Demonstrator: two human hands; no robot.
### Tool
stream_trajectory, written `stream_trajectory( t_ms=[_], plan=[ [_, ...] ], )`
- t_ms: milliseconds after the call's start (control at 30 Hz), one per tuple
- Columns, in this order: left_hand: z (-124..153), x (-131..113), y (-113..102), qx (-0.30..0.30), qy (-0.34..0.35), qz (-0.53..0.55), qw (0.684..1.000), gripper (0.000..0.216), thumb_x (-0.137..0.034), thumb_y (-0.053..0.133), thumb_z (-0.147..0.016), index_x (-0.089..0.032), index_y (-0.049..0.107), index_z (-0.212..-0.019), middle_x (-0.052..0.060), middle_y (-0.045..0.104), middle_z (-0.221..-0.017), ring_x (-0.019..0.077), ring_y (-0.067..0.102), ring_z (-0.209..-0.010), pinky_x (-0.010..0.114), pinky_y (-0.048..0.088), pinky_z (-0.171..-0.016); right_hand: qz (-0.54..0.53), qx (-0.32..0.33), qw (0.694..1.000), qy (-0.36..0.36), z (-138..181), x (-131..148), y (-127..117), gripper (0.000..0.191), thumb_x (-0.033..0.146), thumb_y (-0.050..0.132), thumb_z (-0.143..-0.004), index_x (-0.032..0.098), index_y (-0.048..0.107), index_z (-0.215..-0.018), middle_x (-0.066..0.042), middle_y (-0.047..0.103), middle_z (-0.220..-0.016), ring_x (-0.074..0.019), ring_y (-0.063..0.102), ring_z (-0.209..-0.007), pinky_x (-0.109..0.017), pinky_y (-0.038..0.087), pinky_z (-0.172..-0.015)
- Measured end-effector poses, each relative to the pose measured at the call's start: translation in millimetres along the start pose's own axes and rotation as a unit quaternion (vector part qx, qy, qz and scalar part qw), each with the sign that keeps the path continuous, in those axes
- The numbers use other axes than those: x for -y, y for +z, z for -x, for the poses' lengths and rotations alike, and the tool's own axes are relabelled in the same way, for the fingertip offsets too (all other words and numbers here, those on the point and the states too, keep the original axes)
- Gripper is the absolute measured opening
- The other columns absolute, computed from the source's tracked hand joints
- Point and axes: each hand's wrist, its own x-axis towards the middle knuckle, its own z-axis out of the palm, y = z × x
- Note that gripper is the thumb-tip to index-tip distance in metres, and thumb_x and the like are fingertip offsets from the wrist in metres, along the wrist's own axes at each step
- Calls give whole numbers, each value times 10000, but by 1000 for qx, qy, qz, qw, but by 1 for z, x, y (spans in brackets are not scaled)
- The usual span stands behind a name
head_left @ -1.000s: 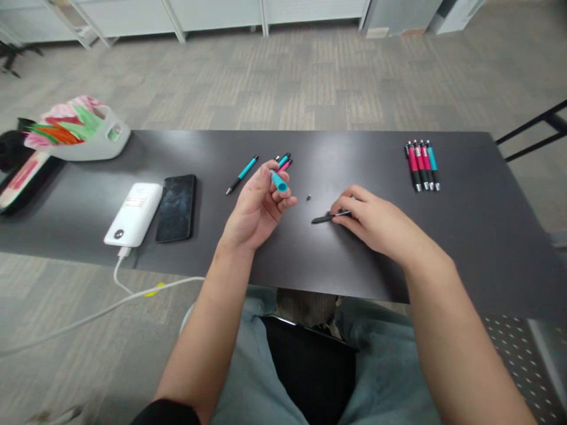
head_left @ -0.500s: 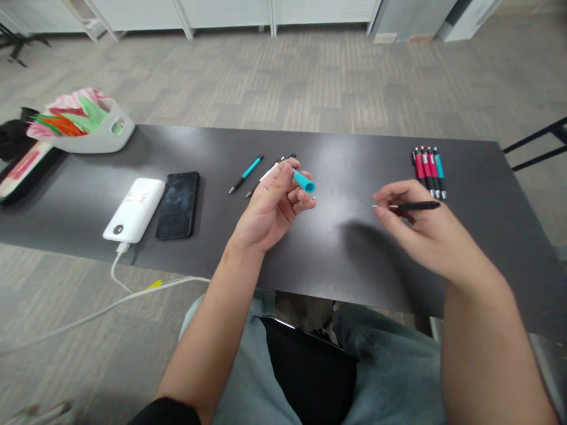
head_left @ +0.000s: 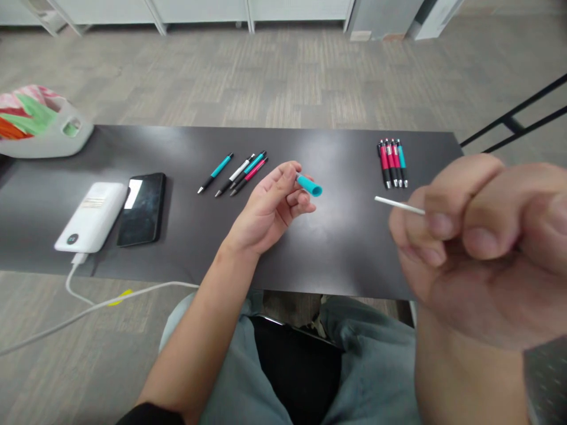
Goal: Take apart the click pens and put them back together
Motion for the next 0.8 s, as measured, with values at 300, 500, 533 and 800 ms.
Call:
stream_trajectory(
  t_ms=[300,500,533,800],
  plan=[
    [-2,27,9,17,-39,10,999,313,-459,1045,-1120,-235,827,-1140,-37,811,-903,103,775,-679,187,702,-687,-90,-8,994,67,9,-8,3,394,134,817,-1114,314,741,-771,29,657,-749,-176,537,-555,-352,496,-499],
    [-7,34,12,19,-10,-26,999,281,-370,1083,-1090,-250,835,-1038,-44,770,-830,107,748,-653,210,704,-709,-127,22,988,82,12,-21,-4,257,179,791,-1152,321,720,-950,47,668,-760,-181,537,-565,-341,518,-504],
    [-8,35,12,20,-6,-34,999,302,-398,1085,-1090,-252,826,-1038,-45,770,-829,113,754,-657,219,709,-712,-119,21,989,80,13,-23,-5,241,195,788,-1152,327,707,-967,41,668,-764,-194,542,-571,-359,529,-510],
    [-11,41,12,25,21,-96,995,478,-497,1142,-1026,-268,735,-1130,-51,852,-934,108,801,-713,215,699,-734,-27,40,999,-3,21,-68,-30,139,248,807,-1213,348,731,-1272,0,748,-1247,-183,625,-783,-401,611,-736]
  ],
)
